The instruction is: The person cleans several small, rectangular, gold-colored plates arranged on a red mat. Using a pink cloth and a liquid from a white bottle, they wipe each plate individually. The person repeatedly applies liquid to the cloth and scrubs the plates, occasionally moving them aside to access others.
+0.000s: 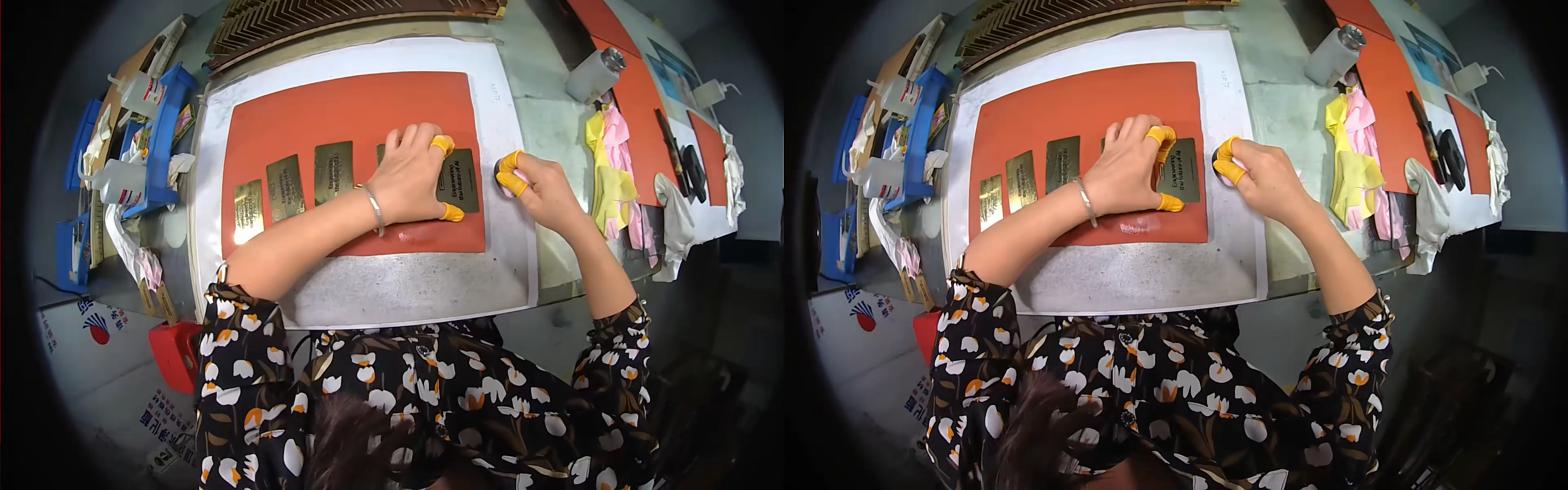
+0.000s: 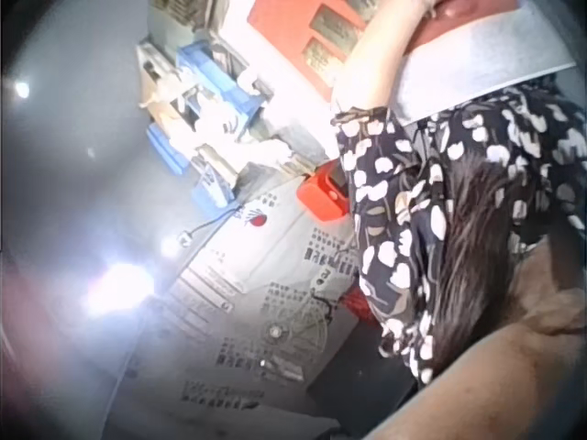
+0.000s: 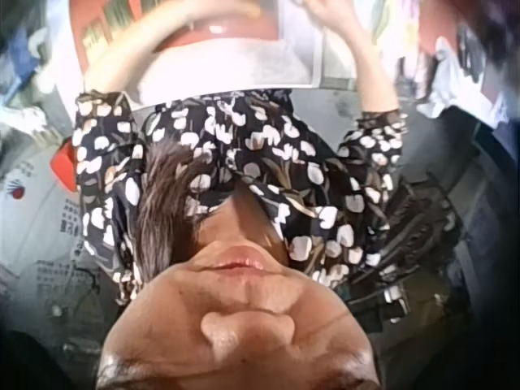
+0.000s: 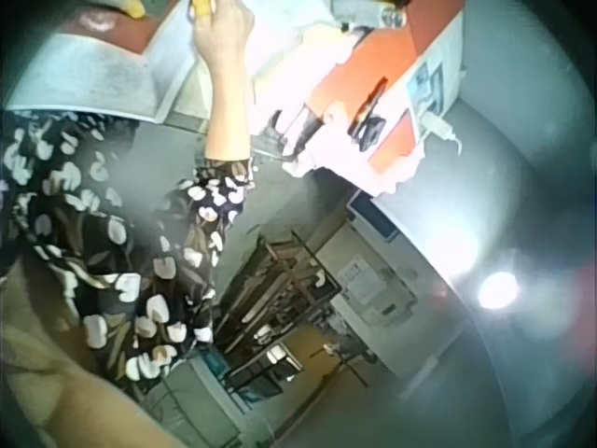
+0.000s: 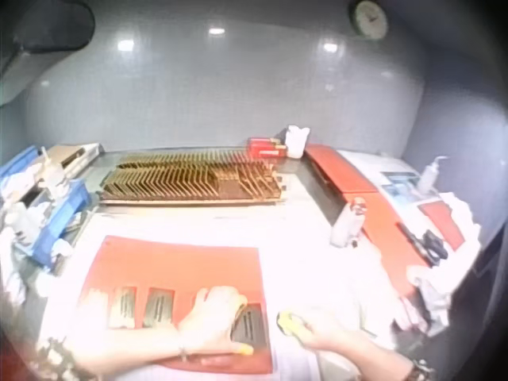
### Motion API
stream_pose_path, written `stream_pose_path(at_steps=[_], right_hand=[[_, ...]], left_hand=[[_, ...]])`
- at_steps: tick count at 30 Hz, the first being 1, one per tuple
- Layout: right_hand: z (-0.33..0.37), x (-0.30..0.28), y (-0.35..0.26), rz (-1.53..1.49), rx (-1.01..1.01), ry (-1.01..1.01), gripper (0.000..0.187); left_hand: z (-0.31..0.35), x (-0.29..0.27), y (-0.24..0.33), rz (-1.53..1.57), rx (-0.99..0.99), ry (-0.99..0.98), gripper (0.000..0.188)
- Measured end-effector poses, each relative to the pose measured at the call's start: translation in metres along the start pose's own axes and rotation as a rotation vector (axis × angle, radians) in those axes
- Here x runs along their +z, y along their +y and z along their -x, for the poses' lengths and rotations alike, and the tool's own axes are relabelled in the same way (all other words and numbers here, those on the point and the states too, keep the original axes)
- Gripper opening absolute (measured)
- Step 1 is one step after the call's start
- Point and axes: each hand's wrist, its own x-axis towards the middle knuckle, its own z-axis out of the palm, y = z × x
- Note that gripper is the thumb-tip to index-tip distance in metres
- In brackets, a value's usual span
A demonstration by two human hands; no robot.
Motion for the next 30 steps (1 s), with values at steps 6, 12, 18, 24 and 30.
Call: stream_pose_path(at_steps=[6,12,18,24,30], right_hand=[[-0.024,0.024,-0.028,0.04,-0.209,-0.039,0.016],[-0.056,0.072,-0.034,0.246,-0.472,-0.149,0.007],[-0.084,0.067,-0.032,0.346,-0.388,-0.159,0.011],[-0.059,0.055,-0.034,0.282,-0.444,-0.196,0.006],[-0.035,0.056,-0.026,0.343,-0.364,-0.132,0.012]], left_hand=[[0.055,-0.034,-0.014,0.026,-0.003,0.218,0.075],[0.157,-0.042,-0.025,0.05,-0.169,0.278,0.049],[0.194,-0.033,-0.026,0.069,-0.233,0.344,0.046],[0.21,-0.023,-0.019,0.144,-0.27,0.371,0.048],[0.21,-0.01,-0.015,0.107,-0.326,0.331,0.051]])
